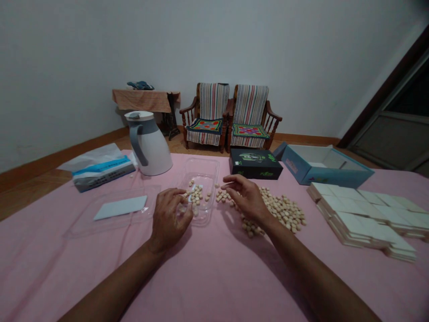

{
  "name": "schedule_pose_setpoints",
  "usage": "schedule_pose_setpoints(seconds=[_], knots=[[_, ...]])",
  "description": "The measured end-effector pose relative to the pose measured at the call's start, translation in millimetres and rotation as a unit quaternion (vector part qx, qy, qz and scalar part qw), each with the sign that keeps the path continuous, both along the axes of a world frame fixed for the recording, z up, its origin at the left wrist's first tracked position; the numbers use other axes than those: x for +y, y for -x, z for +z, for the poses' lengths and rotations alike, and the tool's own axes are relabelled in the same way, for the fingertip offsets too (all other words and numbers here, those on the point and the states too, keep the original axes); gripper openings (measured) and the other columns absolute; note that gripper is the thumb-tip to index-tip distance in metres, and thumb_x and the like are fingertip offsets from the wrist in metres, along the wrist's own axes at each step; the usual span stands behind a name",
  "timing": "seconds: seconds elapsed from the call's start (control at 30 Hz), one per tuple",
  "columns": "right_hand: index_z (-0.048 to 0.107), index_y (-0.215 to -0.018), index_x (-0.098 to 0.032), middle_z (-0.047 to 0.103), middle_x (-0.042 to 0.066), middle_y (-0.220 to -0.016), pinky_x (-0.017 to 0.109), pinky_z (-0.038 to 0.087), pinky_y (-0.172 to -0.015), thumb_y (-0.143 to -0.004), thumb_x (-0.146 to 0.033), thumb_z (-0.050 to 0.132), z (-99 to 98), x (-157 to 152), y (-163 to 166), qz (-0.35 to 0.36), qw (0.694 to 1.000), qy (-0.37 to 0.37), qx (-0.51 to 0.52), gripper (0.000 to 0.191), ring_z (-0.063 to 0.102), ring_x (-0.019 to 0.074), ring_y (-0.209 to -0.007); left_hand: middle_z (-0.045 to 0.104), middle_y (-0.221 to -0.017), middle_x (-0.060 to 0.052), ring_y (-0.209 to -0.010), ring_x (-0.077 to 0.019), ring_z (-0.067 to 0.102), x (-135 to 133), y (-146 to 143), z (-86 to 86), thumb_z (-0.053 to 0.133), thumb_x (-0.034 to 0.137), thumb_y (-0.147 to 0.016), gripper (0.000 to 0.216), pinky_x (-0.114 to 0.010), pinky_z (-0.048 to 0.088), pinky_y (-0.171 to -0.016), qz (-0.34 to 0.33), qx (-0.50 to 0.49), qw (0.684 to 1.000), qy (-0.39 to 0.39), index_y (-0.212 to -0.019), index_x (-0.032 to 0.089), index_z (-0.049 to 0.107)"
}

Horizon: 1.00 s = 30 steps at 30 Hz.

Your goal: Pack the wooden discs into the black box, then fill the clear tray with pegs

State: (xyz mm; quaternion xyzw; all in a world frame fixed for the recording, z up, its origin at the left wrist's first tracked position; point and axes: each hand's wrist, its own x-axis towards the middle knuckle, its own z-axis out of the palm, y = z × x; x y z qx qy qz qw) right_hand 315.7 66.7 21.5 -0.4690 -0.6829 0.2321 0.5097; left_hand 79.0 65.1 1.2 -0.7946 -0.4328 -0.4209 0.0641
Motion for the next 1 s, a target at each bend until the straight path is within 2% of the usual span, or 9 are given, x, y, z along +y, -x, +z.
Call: schedule_pose_setpoints(seconds=[0.07,0.17,0.37,0.53,0.67,0.8,0.87,0.93,1.0], knots=[[0.059,-0.098,-0.019,0.066,0.004,-0.096,0.026,0.047,-0.072,-0.084,-0.015,0.049,-2.0,0.7,0.1,-0.012,1.0,-0.009,-0.006,0.018,0.064,0.0135,-0.081,0.064,-0.098,-0.011,-0.099,-0.027,0.053,-0.1,0.2,-0.2,0.051,0.027,-0.083,0.012,-0.045,0.041,-0.089,0.0,-0.001,1.0,-0.001,-0.075,0.019,0.055],[0.062,-0.092,-0.017,0.067,0.006,-0.09,0.029,0.046,-0.077,-0.084,-0.009,0.047,-14.5,-0.2,-0.3,-0.047,0.99,-0.022,-0.131,0.019,0.062,0.0158,-0.084,0.064,-0.098,-0.011,-0.099,-0.0271,0.052,0.0,0.1,0.0,0.051,0.027,-0.084,0.012,-0.045,0.042,-0.088,-0.003,-0.001,1.0,-0.005,-0.076,0.019,0.055],[0.064,-0.096,-0.018,0.064,0.009,-0.099,0.031,0.039,-0.087,-0.092,-0.018,0.044,-37.3,-3.6,8.9,-0.024,0.932,0.015,-0.363,0.02,0.053,0.0189,-0.099,0.064,-0.098,-0.011,-0.099,-0.027,0.053,0.3,-0.5,0.4,0.052,0.025,-0.083,0.011,-0.045,0.041,-0.09,-0.01,-0.005,1.0,-0.002,-0.076,0.019,0.055],[0.062,-0.097,-0.016,0.061,0.011,-0.1,0.032,0.038,-0.084,-0.093,-0.019,0.042,-46.2,-1.2,12.9,-0.043,0.902,0.049,-0.428,0.021,0.052,0.0204,-0.097,0.065,-0.099,-0.01,-0.1,-0.0272,0.053,0.6,0.4,-0.1,0.053,0.027,-0.083,0.01,-0.045,0.041,-0.089,-0.01,-0.007,1.0,0.001,-0.076,0.019,0.055],[0.06,-0.088,-0.017,0.06,0.009,-0.092,0.031,0.04,-0.078,-0.089,-0.015,0.044,-41.7,-2.7,7.1,-0.064,0.919,0.033,-0.387,0.016,0.053,0.0195,-0.088,0.064,-0.098,-0.011,-0.1,-0.0273,0.052,0.2,-0.1,0.3,0.052,0.026,-0.083,0.011,-0.045,0.041,-0.089,-0.007,-0.004,1.0,0.003,-0.076,0.019,0.055],[0.058,-0.086,-0.018,0.059,0.005,-0.086,0.027,0.043,-0.07,-0.081,-0.012,0.051,-20.2,-2.6,0.4,-0.086,0.974,-0.006,-0.211,0.011,0.056,0.0144,-0.075,0.064,-0.097,-0.01,-0.099,-0.0267,0.052,-0.8,-1.2,0.7,0.051,0.026,-0.084,0.011,-0.045,0.041,-0.088,-0.008,-0.003,1.0,0.0,-0.075,0.019,0.055],[0.058,-0.093,-0.018,0.061,0.004,-0.09,0.025,0.046,-0.07,-0.082,-0.014,0.052,-8.6,-1.7,-0.3,-0.046,0.993,-0.021,-0.104,0.014,0.059,0.0126,-0.075,0.064,-0.098,-0.01,-0.099,-0.0265,0.052,-1.2,-1.3,0.8,0.051,0.026,-0.083,0.011,-0.044,0.042,-0.089,-0.007,-0.004,1.0,0.003,-0.075,0.019,0.055],[0.057,-0.104,-0.019,0.063,0.005,-0.1,0.025,0.048,-0.072,-0.085,-0.016,0.05,-1.4,-1.1,0.2,0.002,0.999,-0.025,-0.026,0.021,0.063,0.0122,-0.08,0.064,-0.098,-0.01,-0.1,-0.0267,0.052,-1.3,-1.1,0.9,0.052,0.026,-0.083,0.011,-0.044,0.042,-0.089,-0.005,-0.004,1.0,0.006,-0.076,0.019,0.055],[0.058,-0.105,-0.019,0.063,0.005,-0.102,0.026,0.048,-0.074,-0.086,-0.014,0.047,-0.6,-1.1,1.0,0.007,1.0,-0.021,-0.015,0.022,0.064,0.0124,-0.082,0.064,-0.098,-0.01,-0.101,-0.0269,0.052,-1.2,-0.9,1.1,0.051,0.027,-0.083,0.011,-0.044,0.042,-0.089,-0.005,-0.007,1.0,0.007,-0.075,0.019,0.055]])
